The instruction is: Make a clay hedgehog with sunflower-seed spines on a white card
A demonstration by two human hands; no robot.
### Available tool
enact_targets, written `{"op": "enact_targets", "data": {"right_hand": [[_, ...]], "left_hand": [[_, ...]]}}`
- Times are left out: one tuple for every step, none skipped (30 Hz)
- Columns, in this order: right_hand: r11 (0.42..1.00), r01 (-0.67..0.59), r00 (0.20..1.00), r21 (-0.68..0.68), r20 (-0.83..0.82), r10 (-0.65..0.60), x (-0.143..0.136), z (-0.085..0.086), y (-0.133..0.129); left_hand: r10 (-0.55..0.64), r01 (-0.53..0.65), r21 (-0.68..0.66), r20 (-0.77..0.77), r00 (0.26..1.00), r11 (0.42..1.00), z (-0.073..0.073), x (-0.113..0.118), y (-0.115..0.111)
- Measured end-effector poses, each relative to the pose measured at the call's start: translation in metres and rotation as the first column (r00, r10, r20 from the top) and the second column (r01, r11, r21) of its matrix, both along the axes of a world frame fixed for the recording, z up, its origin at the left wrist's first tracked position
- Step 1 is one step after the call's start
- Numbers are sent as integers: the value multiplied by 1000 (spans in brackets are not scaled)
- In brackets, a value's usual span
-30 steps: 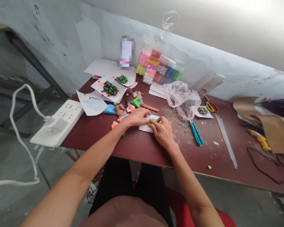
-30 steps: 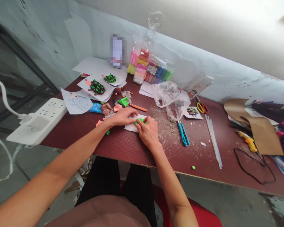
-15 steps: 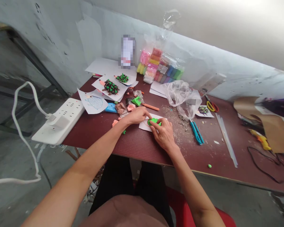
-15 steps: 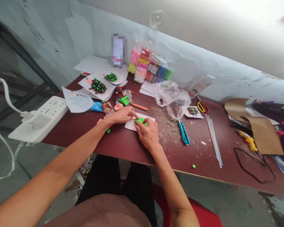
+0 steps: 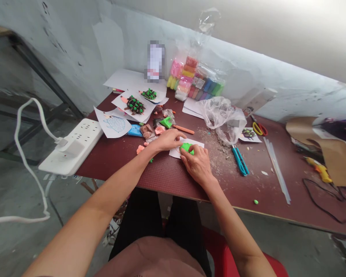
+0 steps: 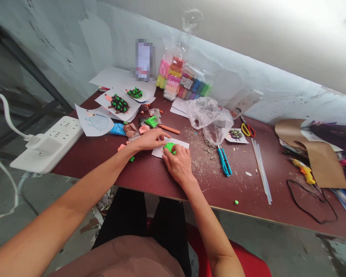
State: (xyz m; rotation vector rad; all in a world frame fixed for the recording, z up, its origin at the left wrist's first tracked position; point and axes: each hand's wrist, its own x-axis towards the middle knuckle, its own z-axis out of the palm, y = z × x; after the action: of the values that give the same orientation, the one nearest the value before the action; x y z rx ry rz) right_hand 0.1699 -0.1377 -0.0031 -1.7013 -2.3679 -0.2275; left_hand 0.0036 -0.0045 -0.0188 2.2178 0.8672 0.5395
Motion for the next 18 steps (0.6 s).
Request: {"op": "enact_targets", "data": {"right_hand": [[1000,-2,1000,1,4,2,0,0,0],[1000,-7,1000,2,4,7,0,0,-1],[1000,-12,1000,3,-1,12,0,0,-2],[1000,-14,1000,7,-9,14,0,-1,-2],[1000,-15,1000,10,-18,15,0,-1,-3],[1000,-14,1000,13,-26,15,0,-1,-3],[1000,-13,999,15,-33,13,0,-2,-4],[1000,-12,999,14,-37,12,0,-2,-4],[1000,-14,999,13,-39,14,0,-3,-4],[1000,-19,999,14,-40,19,0,-3,-4],[1000,-24,999,19,-41,25,0,-4,-4],[999,-30,999,26,-42,31,0,-4,-4],[999,-36,998,32,-42,38,0,-4,-4],[998,-43,998,34,-43,45,-1,-4,-4],[998,-50,998,32,-45,51,-1,-4,-4],[998,-56,997,25,-49,57,-2,-4,-4],[998,-62,997,16,-55,63,-2,-4,-4],[998,-67,996,9,-62,68,-2,-4,-4]], "left_hand": [[1,-1,7,-4,1000,1000,-1,0,0],[1,-1,15,-9,1000,1000,-1,0,0],[2,-2,20,-12,1000,1000,-2,0,0],[4,-4,19,-14,1000,1000,-2,0,0],[5,-5,15,-13,1000,1000,-2,0,0],[4,-3,9,-11,1000,1000,-2,-1,0],[0,0,2,-12,1000,1000,-1,-1,0],[-5,5,-4,-15,1000,1000,-1,-2,0],[-13,13,-8,-20,1000,1000,0,-3,0],[-20,20,-10,-24,1000,1000,0,-3,0],[-26,26,-10,-28,999,1000,1,-4,0],[-28,28,-9,-31,999,1000,2,-4,0],[-28,28,-7,-32,999,1000,2,-4,-1],[-29,29,-5,-32,999,1000,3,-4,-2],[-31,31,-4,-33,999,1000,4,-4,-2],[-35,34,-3,-34,999,999,5,-4,-3],[-38,38,-1,-36,999,999,6,-4,-3],[-41,41,1,-39,998,999,6,-5,-3]]}}
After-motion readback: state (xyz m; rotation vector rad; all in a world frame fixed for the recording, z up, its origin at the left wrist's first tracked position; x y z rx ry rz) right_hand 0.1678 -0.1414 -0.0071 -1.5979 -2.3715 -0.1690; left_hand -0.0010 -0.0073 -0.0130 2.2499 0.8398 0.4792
